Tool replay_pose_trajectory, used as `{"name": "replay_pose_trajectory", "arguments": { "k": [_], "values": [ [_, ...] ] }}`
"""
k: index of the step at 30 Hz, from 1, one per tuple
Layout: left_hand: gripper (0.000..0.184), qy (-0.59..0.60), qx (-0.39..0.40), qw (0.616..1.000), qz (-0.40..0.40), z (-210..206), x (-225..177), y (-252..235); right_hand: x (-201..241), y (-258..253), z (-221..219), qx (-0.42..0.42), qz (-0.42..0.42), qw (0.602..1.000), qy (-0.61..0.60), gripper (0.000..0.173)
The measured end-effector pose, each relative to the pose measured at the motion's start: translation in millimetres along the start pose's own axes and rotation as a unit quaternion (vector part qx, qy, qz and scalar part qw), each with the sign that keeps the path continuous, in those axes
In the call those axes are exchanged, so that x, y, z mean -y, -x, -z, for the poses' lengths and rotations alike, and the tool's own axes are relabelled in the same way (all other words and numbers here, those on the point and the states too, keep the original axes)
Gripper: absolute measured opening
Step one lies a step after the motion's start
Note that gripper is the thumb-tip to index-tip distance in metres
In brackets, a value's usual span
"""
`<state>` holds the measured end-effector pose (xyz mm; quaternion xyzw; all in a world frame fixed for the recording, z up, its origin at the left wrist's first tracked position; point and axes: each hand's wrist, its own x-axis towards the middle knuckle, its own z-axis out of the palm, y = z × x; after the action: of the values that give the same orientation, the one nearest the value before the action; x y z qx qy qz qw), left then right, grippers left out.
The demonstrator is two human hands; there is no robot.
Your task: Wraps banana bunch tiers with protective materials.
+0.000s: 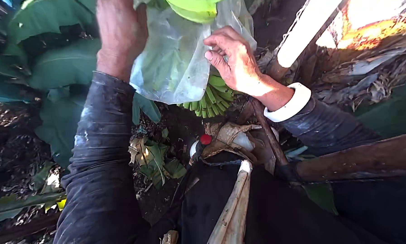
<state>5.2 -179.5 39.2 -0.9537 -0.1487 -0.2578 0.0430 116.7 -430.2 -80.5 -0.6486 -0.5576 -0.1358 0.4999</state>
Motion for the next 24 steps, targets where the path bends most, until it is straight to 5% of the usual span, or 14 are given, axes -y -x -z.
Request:
{"name": "replay_pose_trajectory", "arguments": {
  "k": [4, 8, 12, 17, 21, 24],
  "values": [
    [0.046, -0.002, -0.026, 1.000, -0.006, 22, -18, 52, 7, 21, 19, -0.059, 0.032, 0.997, -0.026, 0.028],
    [0.027, 0.188, -0.065, 0.963, -0.184, 26, -53, 150, 8, 49, 39, -0.065, 0.049, 0.991, -0.103, 0.018],
    [0.019, 0.421, 0.130, 0.862, -0.252, -16, -81, 204, 8, 76, 42, 0.039, -0.014, 0.990, -0.136, 0.021],
    [0.021, 0.343, 0.264, 0.871, -0.231, -81, -83, 239, 6, 98, 35, 0.212, -0.157, 0.956, -0.130, 0.024],
    [0.021, 0.368, 0.219, 0.879, -0.212, -76, -69, 251, 8, 99, 28, 0.397, -0.189, 0.897, -0.045, 0.024],
    [0.015, 0.360, 0.075, 0.910, -0.191, -62, -51, 254, 4, 101, 10, 0.524, -0.181, 0.825, 0.109, 0.028]
  ]
}}
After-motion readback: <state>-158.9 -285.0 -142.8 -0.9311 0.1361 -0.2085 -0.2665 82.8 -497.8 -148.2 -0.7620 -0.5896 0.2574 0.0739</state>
